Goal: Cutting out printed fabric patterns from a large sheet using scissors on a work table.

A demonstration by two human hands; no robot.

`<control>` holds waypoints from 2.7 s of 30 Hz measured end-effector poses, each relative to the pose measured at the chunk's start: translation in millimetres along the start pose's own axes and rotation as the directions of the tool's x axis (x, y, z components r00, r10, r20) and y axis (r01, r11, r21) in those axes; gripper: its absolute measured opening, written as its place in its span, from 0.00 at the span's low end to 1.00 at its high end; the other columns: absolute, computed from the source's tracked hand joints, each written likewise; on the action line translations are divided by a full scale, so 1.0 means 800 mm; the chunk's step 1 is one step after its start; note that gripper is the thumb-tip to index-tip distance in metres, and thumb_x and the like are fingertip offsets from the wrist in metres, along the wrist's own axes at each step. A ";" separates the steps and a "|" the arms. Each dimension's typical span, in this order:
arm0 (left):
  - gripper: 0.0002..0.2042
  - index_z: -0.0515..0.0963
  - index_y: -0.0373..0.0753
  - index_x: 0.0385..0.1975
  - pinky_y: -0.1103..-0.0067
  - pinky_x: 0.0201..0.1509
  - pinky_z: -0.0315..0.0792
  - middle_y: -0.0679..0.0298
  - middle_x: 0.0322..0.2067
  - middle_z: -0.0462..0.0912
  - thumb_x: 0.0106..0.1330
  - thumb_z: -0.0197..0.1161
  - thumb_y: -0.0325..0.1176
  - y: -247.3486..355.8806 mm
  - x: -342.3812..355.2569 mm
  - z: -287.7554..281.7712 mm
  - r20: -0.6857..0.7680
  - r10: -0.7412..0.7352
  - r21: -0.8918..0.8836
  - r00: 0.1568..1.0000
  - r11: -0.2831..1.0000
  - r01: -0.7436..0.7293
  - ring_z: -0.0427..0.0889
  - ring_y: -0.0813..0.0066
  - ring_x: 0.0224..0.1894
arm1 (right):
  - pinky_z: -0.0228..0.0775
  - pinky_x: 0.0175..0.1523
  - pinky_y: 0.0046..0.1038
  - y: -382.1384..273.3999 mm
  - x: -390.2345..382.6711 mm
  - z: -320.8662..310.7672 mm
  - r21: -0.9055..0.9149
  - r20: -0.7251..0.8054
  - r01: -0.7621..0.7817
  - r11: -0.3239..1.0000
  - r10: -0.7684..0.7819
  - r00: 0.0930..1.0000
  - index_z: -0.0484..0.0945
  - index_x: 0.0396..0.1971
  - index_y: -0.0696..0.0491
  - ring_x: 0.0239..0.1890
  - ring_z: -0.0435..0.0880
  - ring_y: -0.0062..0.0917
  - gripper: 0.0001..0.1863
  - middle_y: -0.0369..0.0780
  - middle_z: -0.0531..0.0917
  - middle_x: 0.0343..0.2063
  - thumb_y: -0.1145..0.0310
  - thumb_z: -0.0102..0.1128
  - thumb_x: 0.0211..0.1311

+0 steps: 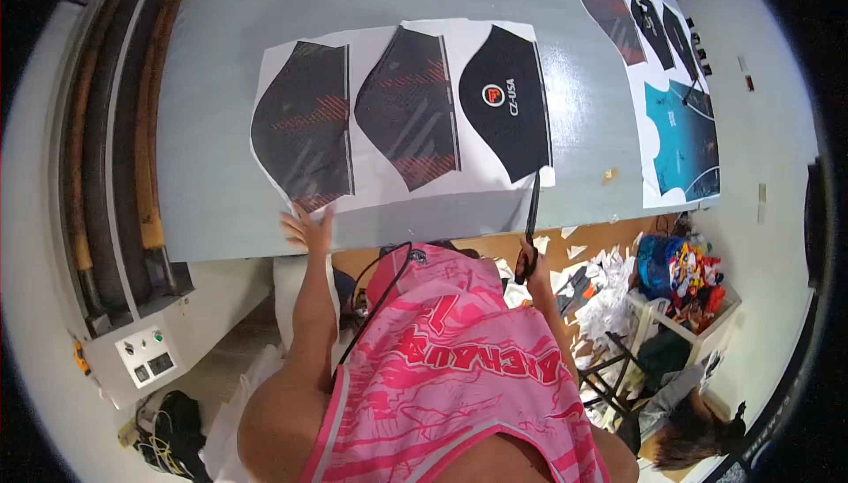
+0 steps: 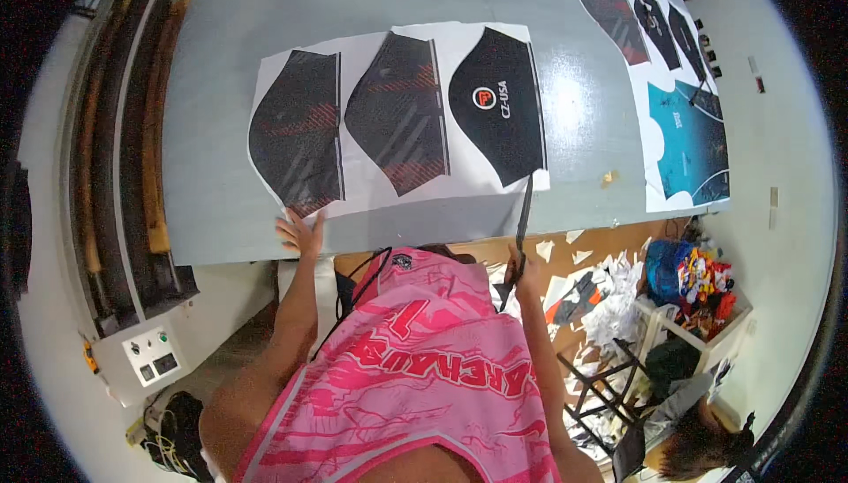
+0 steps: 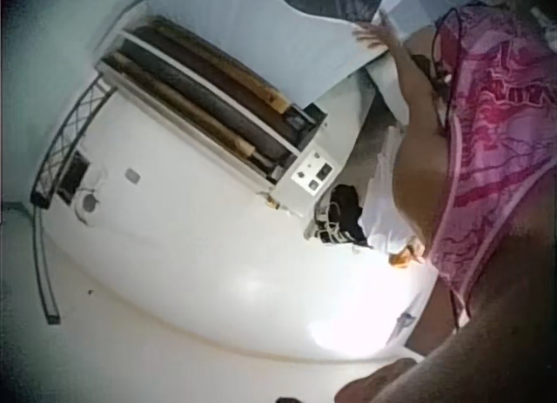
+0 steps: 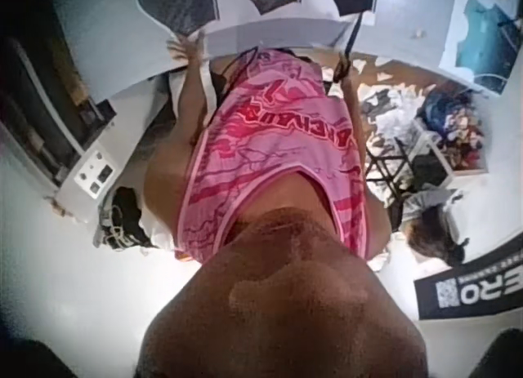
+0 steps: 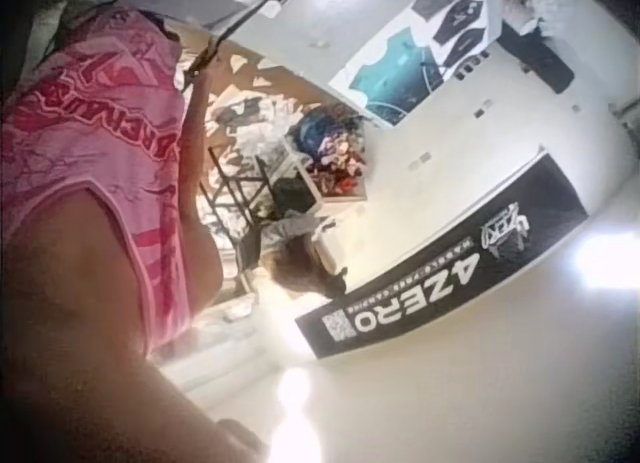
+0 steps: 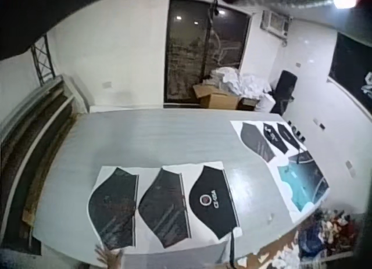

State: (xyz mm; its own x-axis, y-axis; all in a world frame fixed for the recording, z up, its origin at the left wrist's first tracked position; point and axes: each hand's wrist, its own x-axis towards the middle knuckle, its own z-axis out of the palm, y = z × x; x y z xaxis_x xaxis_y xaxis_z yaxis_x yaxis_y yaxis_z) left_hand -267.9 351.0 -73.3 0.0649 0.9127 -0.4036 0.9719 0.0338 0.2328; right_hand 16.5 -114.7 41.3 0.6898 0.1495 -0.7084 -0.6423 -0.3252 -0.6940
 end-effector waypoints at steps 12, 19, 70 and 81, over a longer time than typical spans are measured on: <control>0.55 0.42 0.45 0.77 0.38 0.71 0.32 0.44 0.76 0.31 0.57 0.54 0.75 0.004 -0.070 -0.005 -0.058 0.016 0.002 0.998 1.000 -0.016 0.28 0.46 0.78 | 0.59 0.21 0.23 0.083 -0.132 -0.002 -0.078 0.008 0.026 0.997 -0.026 1.000 0.77 0.22 0.54 0.15 0.71 0.17 0.17 0.32 0.73 0.14 0.58 0.67 0.63; 0.44 0.52 0.49 0.75 0.38 0.70 0.41 0.45 0.76 0.39 0.65 0.47 0.71 0.062 -0.080 0.038 -0.503 0.231 0.035 0.833 0.968 -0.248 0.39 0.45 0.77 | 0.58 0.25 0.22 0.124 -0.137 0.059 -0.250 0.219 0.114 0.962 -0.058 0.974 0.75 0.24 0.52 0.19 0.71 0.16 0.15 0.31 0.75 0.17 0.59 0.57 0.69; 0.38 0.56 0.37 0.72 0.41 0.71 0.42 0.37 0.72 0.48 0.71 0.46 0.60 0.101 -0.102 0.063 -0.507 0.209 0.193 0.836 0.973 -0.127 0.45 0.39 0.75 | 0.52 0.23 0.23 -0.002 -0.006 0.156 -0.367 0.203 -0.063 0.928 0.145 0.968 0.73 0.09 0.49 0.14 0.67 0.16 0.32 0.33 0.71 0.09 0.38 0.60 0.62; 0.38 0.55 0.38 0.73 0.42 0.71 0.42 0.40 0.73 0.48 0.71 0.46 0.60 0.105 -0.104 0.059 -0.496 0.201 0.207 0.845 0.972 -0.110 0.45 0.41 0.76 | 0.53 0.23 0.24 -0.010 0.031 0.174 -0.344 0.169 -0.048 0.938 0.112 0.979 0.73 0.11 0.50 0.14 0.69 0.18 0.31 0.35 0.73 0.10 0.40 0.62 0.62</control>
State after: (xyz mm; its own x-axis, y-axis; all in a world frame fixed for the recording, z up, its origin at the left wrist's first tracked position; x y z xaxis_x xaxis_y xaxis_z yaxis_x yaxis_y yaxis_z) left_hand -180.9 258.6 -61.7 0.1382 0.9797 0.1452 0.9845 -0.1519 0.0878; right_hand -7.7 21.5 11.0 0.5469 0.2676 -0.7933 -0.5207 -0.6332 -0.5726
